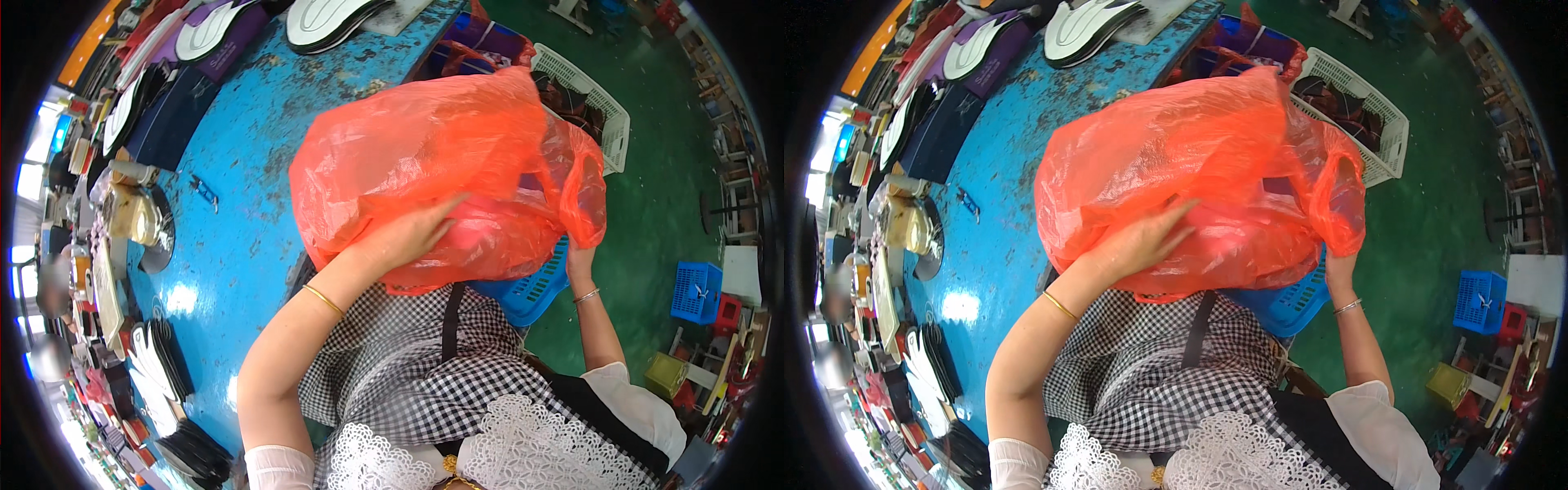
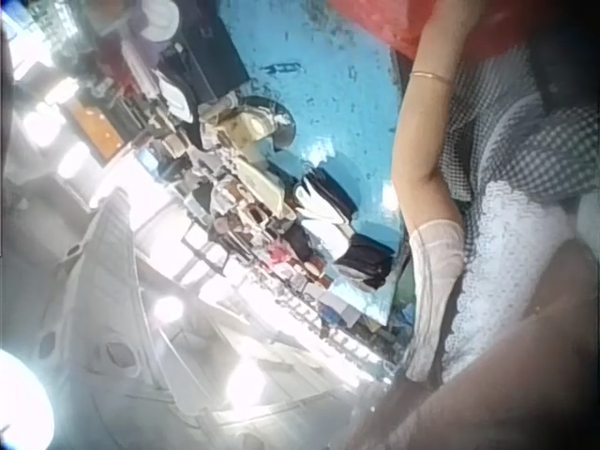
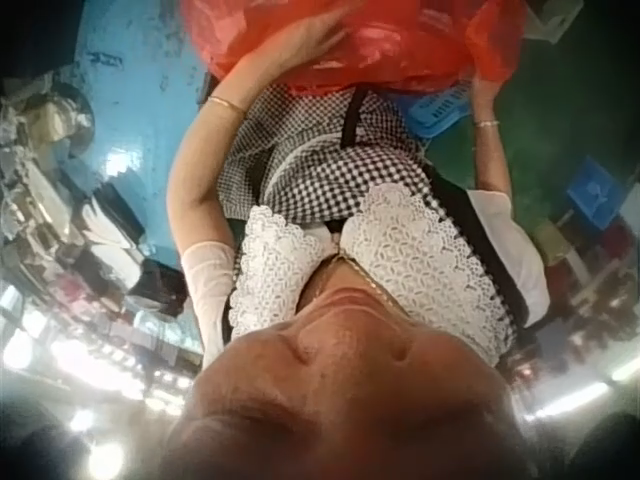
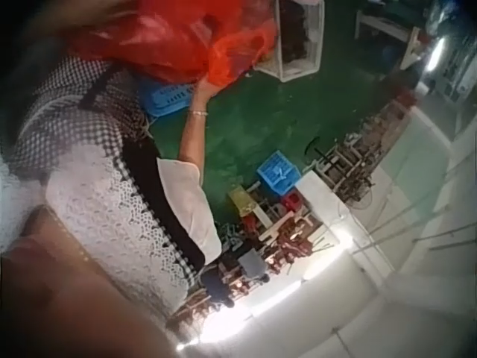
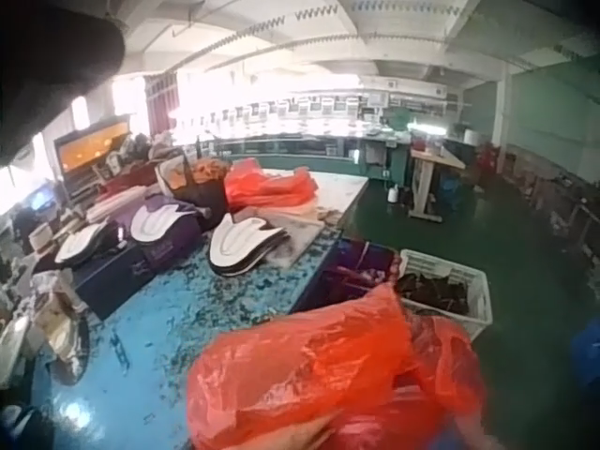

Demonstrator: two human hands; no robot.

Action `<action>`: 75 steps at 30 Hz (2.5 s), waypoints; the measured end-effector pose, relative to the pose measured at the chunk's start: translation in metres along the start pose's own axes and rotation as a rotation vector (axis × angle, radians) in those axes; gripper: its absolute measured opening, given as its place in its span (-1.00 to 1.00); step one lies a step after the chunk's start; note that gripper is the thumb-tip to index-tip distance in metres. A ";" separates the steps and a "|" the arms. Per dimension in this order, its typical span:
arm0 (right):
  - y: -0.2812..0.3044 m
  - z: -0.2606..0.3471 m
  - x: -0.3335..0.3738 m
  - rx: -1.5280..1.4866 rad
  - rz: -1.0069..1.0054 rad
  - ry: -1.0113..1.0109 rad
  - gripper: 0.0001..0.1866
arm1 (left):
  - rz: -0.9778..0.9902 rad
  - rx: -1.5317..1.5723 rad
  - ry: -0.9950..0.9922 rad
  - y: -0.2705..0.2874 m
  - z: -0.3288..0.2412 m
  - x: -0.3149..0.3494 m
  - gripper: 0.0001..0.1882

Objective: Checking paper production sheets and recording details into a ledger book.

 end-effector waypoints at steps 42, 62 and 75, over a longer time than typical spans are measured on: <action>-0.179 0.036 0.038 0.948 0.604 0.483 -0.43 | -0.451 2.044 1.288 -0.020 0.049 -0.030 -0.55; -0.259 0.018 0.051 0.170 0.763 0.145 -0.69 | -0.114 1.278 1.346 -0.042 0.064 0.016 -0.61; -0.186 -0.084 0.016 0.836 0.990 0.024 -0.52 | -0.591 0.334 1.306 -0.032 0.150 0.107 -0.21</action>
Point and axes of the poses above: each hand's wrist, its own x-axis away from the middle knuckle, its own y-axis out of the back of the hand, z = x × y, the point moved 8 cm from there along -x, towards the middle knuckle, and after that the axes turned 13 degrees about -z, right-handed, at the moved point
